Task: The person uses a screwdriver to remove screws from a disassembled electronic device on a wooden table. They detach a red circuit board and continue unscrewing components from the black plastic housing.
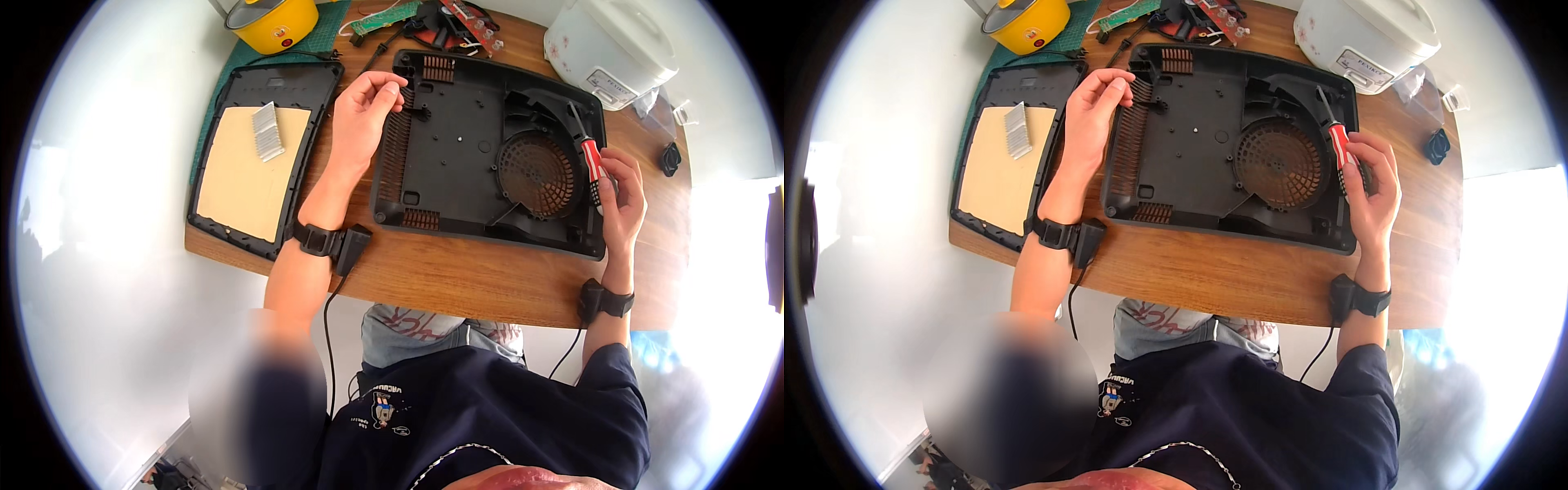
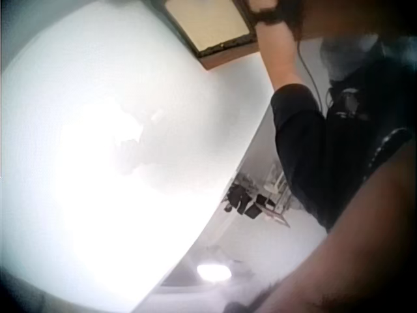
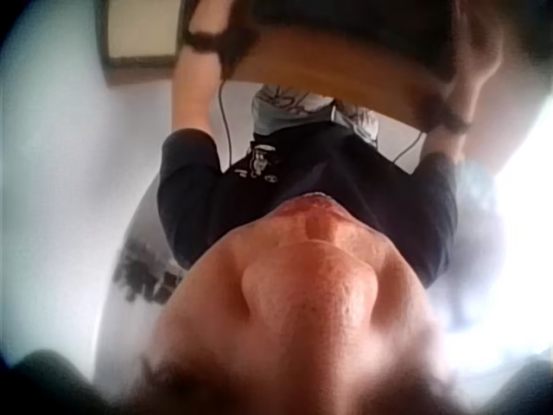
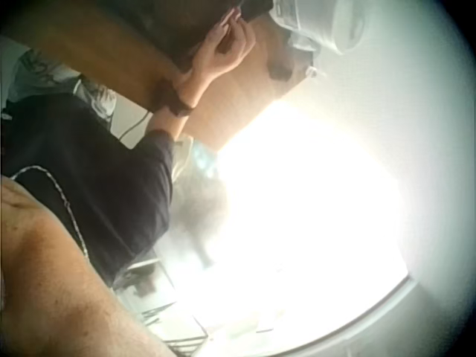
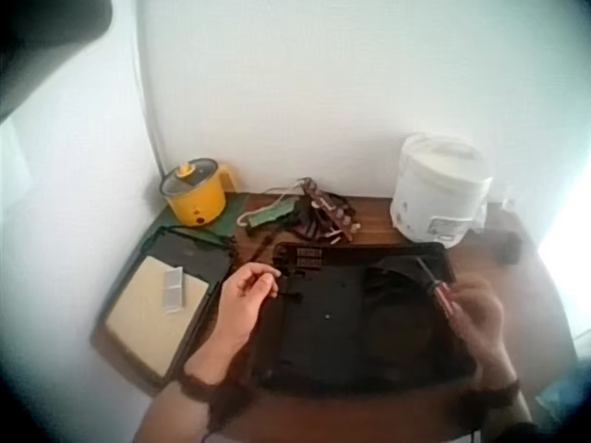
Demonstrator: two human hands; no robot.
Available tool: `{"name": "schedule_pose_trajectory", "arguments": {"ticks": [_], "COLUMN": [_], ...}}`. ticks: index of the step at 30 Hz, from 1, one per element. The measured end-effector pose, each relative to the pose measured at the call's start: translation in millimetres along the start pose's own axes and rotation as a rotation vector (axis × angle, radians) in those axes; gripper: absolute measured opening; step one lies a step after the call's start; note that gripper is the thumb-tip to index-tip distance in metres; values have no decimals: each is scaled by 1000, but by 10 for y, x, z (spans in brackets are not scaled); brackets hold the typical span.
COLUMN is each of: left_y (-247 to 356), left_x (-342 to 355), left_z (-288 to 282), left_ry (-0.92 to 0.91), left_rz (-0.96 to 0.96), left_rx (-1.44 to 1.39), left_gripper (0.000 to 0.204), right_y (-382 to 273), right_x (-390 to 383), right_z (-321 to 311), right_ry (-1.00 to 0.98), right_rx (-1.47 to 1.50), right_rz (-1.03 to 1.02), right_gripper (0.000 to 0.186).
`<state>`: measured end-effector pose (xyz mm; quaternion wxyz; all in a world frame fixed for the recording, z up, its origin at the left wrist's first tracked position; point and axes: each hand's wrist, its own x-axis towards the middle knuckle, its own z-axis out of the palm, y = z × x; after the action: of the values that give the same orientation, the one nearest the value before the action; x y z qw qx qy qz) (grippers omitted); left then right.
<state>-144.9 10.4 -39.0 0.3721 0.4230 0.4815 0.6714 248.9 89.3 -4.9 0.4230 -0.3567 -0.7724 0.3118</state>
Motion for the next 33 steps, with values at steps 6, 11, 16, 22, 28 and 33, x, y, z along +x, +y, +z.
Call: {"name": "schedule_pose_trajectory", "arguments": {"ticks": [6, 11, 16, 22, 28, 33], "left_y": [6, -14, 6, 33, 50, 51], "left_x": [-5, 2, 7, 5, -14, -18], "left_z": [2, -3, 9, 15, 28, 25], "left_ry": [11, -5, 7, 1, 5, 1], "left_rz": [0, 33, 41, 61, 46, 52], "left_rx": [12, 21, 46, 78, 97, 103], "left_gripper": [17, 18, 16, 15, 17, 17], "right_y": [-22, -127, -146, -171, -177, -189], "right_x": [6, 6, 14, 24, 27, 21], "right_z": [28, 49, 42, 40, 49, 52], "right_ry": [0, -4, -7, -4, -2, -1], "right_rx": [-187, -312, -344, -348, -349, -329], "right_rz": [-85, -107, -114, -105, -113, -107], "right_gripper": [19, 20, 21, 21, 21, 21]}}
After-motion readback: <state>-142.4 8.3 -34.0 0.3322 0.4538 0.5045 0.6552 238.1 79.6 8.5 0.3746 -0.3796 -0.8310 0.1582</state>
